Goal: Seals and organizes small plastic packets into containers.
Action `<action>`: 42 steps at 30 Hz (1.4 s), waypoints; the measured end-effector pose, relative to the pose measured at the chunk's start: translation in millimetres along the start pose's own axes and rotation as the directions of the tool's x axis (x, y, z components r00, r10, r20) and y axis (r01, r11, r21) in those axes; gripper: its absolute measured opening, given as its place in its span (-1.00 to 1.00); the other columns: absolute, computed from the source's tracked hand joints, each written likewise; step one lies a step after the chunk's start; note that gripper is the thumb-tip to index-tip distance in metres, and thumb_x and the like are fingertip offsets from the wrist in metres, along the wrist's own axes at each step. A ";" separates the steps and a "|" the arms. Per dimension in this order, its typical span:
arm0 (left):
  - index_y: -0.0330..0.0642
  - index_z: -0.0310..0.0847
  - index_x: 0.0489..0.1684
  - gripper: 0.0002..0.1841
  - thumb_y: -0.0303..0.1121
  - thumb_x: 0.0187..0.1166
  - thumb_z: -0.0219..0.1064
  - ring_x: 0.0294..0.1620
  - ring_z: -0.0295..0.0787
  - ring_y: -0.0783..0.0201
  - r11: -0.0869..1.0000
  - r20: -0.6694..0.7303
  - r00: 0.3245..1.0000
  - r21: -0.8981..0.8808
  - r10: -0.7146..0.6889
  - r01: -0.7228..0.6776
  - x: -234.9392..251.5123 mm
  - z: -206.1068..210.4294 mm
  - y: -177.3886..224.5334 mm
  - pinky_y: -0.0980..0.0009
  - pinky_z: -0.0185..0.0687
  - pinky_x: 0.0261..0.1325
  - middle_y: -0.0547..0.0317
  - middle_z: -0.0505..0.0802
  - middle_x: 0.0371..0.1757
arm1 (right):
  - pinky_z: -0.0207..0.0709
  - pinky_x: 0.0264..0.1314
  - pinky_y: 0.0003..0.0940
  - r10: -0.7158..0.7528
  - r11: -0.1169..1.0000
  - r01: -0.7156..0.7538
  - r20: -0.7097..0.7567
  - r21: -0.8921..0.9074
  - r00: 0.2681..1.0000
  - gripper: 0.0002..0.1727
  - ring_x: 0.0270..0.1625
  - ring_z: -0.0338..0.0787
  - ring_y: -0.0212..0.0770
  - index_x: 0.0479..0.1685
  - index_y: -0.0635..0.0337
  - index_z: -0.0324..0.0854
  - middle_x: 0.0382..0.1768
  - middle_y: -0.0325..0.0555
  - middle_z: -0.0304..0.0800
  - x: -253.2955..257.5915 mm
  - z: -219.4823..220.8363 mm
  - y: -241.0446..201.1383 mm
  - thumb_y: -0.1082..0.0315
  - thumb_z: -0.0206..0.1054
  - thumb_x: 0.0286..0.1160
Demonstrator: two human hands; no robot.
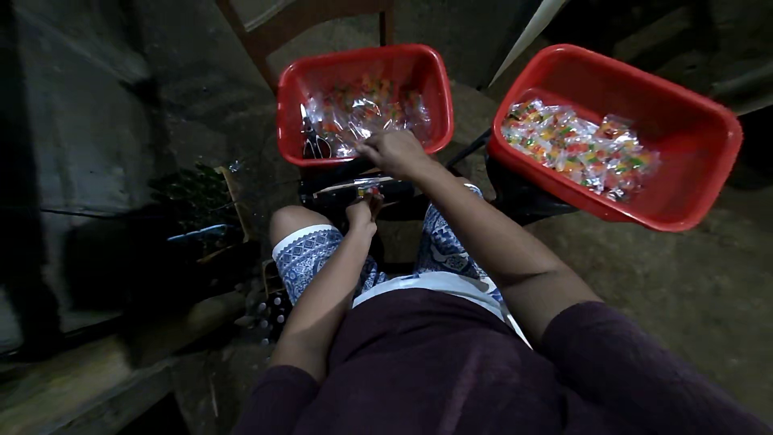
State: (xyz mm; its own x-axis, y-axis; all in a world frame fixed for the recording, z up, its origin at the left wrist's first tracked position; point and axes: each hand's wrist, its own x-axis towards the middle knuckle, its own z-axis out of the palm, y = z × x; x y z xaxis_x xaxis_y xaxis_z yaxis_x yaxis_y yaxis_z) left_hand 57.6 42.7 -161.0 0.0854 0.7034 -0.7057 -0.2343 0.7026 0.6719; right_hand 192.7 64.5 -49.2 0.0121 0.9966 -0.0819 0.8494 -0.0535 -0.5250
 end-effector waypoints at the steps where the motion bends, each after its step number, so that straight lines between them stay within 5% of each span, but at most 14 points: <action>1: -0.39 0.56 0.15 -0.74 -0.37 0.71 0.31 -0.23 0.77 0.24 1.000 -0.013 1.000 0.008 -0.001 0.001 -0.1 0.9 -0.2 0.36 0.76 -0.11 -0.02 0.79 -0.13 | 0.42 0.42 0.34 0.014 0.998 -0.014 -0.008 -0.064 1.000 -0.42 0.29 0.77 0.20 0.17 0.15 0.79 0.14 0.15 0.84 1.8 13.6 5.8 -0.06 -0.06 0.86; 6: -0.44 0.40 0.33 -0.70 -0.48 0.74 0.20 -0.12 0.73 0.22 1.000 -0.023 0.999 0.017 -0.023 0.023 -2.4 2.9 2.8 0.39 0.74 -0.02 -0.12 0.67 0.07 | 0.47 0.44 0.28 0.085 0.994 -0.090 -0.089 -0.063 0.992 -0.46 0.33 0.77 0.22 0.28 0.17 0.76 0.20 0.18 0.83 -0.5 58.9 41.7 0.05 -0.08 0.89; 11: -0.46 0.30 0.44 -0.61 -0.44 0.76 0.21 0.07 0.75 0.18 0.999 -0.016 0.999 -0.009 -0.040 0.040 -4.2 3.5 3.5 0.41 0.73 0.11 -0.21 0.63 0.26 | 0.26 0.69 0.19 0.076 0.996 -0.084 -0.163 -0.042 0.984 -0.50 0.48 0.70 0.10 0.31 0.21 0.74 0.33 0.09 0.79 -5.6 71.7 46.8 0.12 -0.05 0.88; 24: -0.42 0.42 0.28 -0.70 -0.38 0.76 0.24 -0.12 0.78 0.28 0.998 -0.009 0.999 -0.054 -0.038 0.038 -5.5 7.2 2.1 0.46 0.74 0.00 -0.05 0.73 -0.01 | -0.03 0.76 0.45 0.053 0.991 -0.096 -0.382 -0.095 0.923 -0.55 0.67 0.52 0.11 0.41 0.08 0.70 0.53 -0.06 0.67 -8.1 109.1 64.0 0.16 -0.01 0.86; 42: -0.38 0.44 0.30 -0.65 -0.26 0.81 0.18 -0.11 0.81 0.27 1.000 -0.034 0.999 0.015 0.005 -0.004 -7.0 -0.2 7.4 0.39 0.75 -0.03 -0.06 0.77 0.02 | -0.09 0.76 0.47 0.024 0.992 -0.071 -0.385 -0.109 0.923 -0.54 0.73 0.44 0.11 0.45 0.07 0.69 0.57 -0.11 0.64 -10.1 113.8 70.5 0.16 -0.02 0.86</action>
State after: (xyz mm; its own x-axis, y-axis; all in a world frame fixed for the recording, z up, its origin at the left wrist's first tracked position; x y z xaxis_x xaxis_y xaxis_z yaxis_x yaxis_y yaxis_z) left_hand 55.1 43.0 -151.2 0.0509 0.7027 -0.7097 -0.2204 0.7010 0.6783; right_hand 192.4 43.5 -181.8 0.2346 0.9424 0.2383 0.8987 -0.1168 -0.4227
